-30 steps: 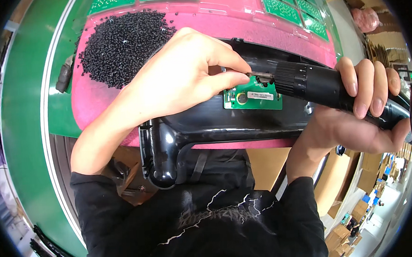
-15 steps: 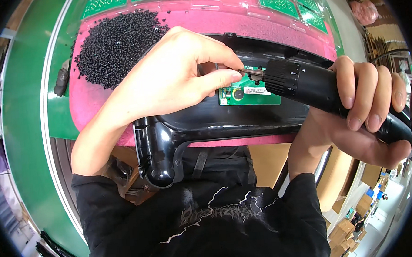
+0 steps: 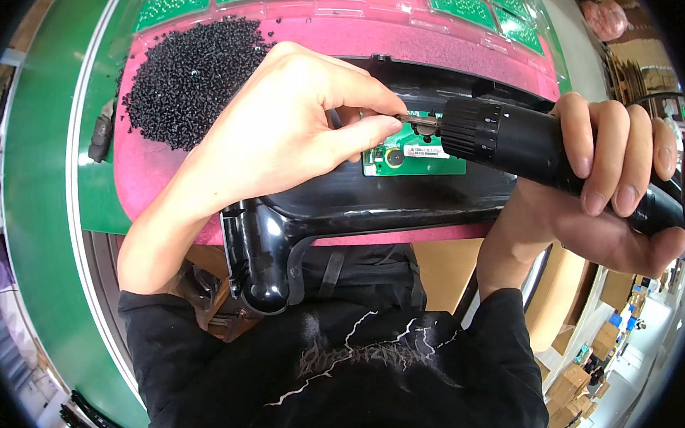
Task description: Assemble electronic components by installing a circuit board into a plastic housing and securing it with screws using an electric screwdriver.
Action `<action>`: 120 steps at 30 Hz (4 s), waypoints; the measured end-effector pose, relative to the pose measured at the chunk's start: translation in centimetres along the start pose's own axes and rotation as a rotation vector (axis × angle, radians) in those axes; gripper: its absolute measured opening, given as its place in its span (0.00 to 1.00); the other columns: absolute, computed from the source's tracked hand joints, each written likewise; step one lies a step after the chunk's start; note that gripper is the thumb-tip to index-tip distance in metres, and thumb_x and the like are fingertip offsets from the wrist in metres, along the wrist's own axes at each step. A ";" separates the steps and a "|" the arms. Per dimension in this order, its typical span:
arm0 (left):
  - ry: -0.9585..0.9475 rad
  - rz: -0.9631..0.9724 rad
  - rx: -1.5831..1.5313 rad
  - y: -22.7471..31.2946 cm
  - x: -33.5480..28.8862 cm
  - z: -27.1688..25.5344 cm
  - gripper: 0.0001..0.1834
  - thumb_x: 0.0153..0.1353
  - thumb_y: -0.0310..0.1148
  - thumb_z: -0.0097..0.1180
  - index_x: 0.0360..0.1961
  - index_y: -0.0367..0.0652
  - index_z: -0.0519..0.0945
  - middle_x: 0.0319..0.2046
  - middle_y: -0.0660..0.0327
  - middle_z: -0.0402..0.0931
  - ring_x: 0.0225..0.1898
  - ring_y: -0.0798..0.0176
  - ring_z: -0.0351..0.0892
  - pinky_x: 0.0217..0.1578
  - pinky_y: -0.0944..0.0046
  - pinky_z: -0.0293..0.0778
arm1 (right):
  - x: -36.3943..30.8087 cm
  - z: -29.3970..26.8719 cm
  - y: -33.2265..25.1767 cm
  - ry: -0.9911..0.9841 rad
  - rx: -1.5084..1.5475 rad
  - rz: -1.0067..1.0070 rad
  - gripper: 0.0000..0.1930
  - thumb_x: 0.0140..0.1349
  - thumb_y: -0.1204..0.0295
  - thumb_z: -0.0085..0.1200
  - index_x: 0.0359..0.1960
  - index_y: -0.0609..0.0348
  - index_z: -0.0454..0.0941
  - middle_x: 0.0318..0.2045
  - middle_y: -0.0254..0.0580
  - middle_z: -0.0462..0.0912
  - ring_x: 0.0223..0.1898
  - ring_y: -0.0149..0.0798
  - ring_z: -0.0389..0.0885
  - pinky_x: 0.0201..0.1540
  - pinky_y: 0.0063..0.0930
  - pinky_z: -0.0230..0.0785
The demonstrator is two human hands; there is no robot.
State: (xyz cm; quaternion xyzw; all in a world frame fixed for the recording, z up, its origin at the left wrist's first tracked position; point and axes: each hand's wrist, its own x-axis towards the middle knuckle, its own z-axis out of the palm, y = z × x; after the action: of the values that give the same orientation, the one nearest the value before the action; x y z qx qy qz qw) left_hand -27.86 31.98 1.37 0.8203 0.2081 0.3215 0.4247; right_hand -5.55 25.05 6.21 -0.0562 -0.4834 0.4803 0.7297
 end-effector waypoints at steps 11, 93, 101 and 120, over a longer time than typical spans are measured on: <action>0.040 -0.057 0.106 -0.4 0.1 -0.3 0.05 0.60 0.27 0.63 0.35 0.36 0.86 0.23 0.62 0.84 0.17 0.73 0.76 0.20 0.73 0.73 | 1.0 -0.7 0.8 -0.312 -0.148 0.258 0.27 0.56 0.49 0.62 0.46 0.55 0.68 0.27 0.28 0.76 0.23 0.24 0.74 0.31 0.22 0.64; -0.028 0.041 0.590 -1.3 -0.7 -1.8 0.15 0.59 0.27 0.57 0.47 0.37 0.76 0.40 0.50 0.76 0.46 0.43 0.76 0.49 0.52 0.73 | -0.3 -3.2 -2.0 0.082 -0.175 0.458 0.29 0.58 0.44 0.63 0.43 0.57 0.68 0.21 0.26 0.70 0.19 0.25 0.65 0.32 0.23 0.61; -0.189 0.066 0.640 0.2 -1.0 -0.5 0.10 0.58 0.29 0.58 0.38 0.35 0.77 0.33 0.50 0.76 0.41 0.45 0.79 0.41 0.50 0.77 | -1.5 -4.9 -6.9 0.678 -0.101 0.371 0.17 0.64 0.72 0.56 0.51 0.67 0.69 0.54 0.54 0.69 0.58 0.52 0.70 0.65 0.62 0.65; 0.998 0.031 0.837 0.6 -23.7 -12.7 0.21 0.64 0.44 0.63 0.48 0.37 0.82 0.37 0.54 0.77 0.39 0.59 0.75 0.45 0.58 0.71 | -51.2 -24.3 -9.2 1.543 -2.161 0.931 0.40 0.52 0.71 0.61 0.67 0.65 0.56 0.67 0.67 0.57 0.63 0.69 0.62 0.64 0.55 0.60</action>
State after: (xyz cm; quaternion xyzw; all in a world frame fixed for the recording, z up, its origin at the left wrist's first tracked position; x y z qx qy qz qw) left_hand -53.54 24.25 -0.93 0.6713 0.4761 0.5619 -0.0831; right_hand 15.23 -9.20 -34.94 -0.9797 -0.0297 -0.0802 0.1811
